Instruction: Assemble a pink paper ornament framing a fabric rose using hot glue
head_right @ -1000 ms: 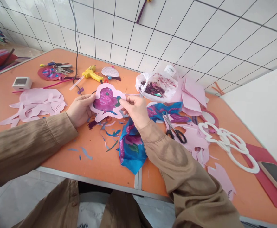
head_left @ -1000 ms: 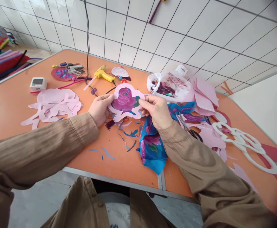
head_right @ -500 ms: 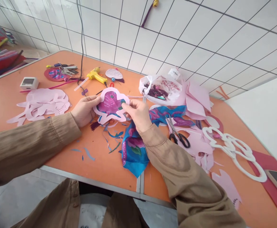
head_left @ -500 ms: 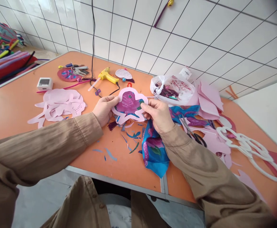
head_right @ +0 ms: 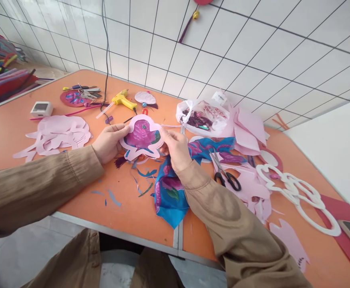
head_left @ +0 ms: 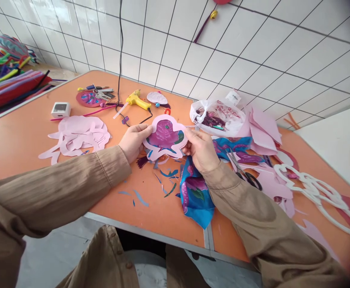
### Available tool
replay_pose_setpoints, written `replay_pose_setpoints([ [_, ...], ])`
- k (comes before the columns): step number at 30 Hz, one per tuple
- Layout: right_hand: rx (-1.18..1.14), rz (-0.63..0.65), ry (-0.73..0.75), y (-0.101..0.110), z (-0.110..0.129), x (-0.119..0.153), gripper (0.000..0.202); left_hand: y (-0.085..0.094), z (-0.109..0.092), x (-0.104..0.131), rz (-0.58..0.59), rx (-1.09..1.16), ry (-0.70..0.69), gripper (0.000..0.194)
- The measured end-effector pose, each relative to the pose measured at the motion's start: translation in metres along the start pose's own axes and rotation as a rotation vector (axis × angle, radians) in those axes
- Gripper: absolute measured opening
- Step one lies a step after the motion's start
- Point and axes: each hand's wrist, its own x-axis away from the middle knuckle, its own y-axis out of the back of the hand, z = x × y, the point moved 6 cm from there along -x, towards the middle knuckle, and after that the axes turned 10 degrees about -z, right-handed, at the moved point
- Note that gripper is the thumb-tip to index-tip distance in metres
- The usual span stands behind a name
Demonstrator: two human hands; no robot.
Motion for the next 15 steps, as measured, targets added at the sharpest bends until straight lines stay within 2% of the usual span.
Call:
replay_pose_setpoints([
  [4, 0.024, 0.017, 0.017, 0.000, 0.000, -0.001, 0.039, 0.003, 0.001, -0.004, 0.027, -0.045, -0.041, 0.026],
  [8, 0.010, 0.025, 0.109, 0.001, 0.010, -0.004, 0.043, 0.003, -0.008, -0.008, 0.107, -0.147, -0.178, 0.023],
  [11, 0.013, 0.007, 0.218, 0.004, 0.027, -0.006, 0.045, -0.003, -0.019, -0.007, 0.191, -0.213, -0.232, 0.031],
  [15, 0.061, -0.024, 0.342, 0.009, 0.059, -0.001, 0.032, -0.016, -0.043, -0.004, 0.257, -0.286, -0.312, 0.037],
])
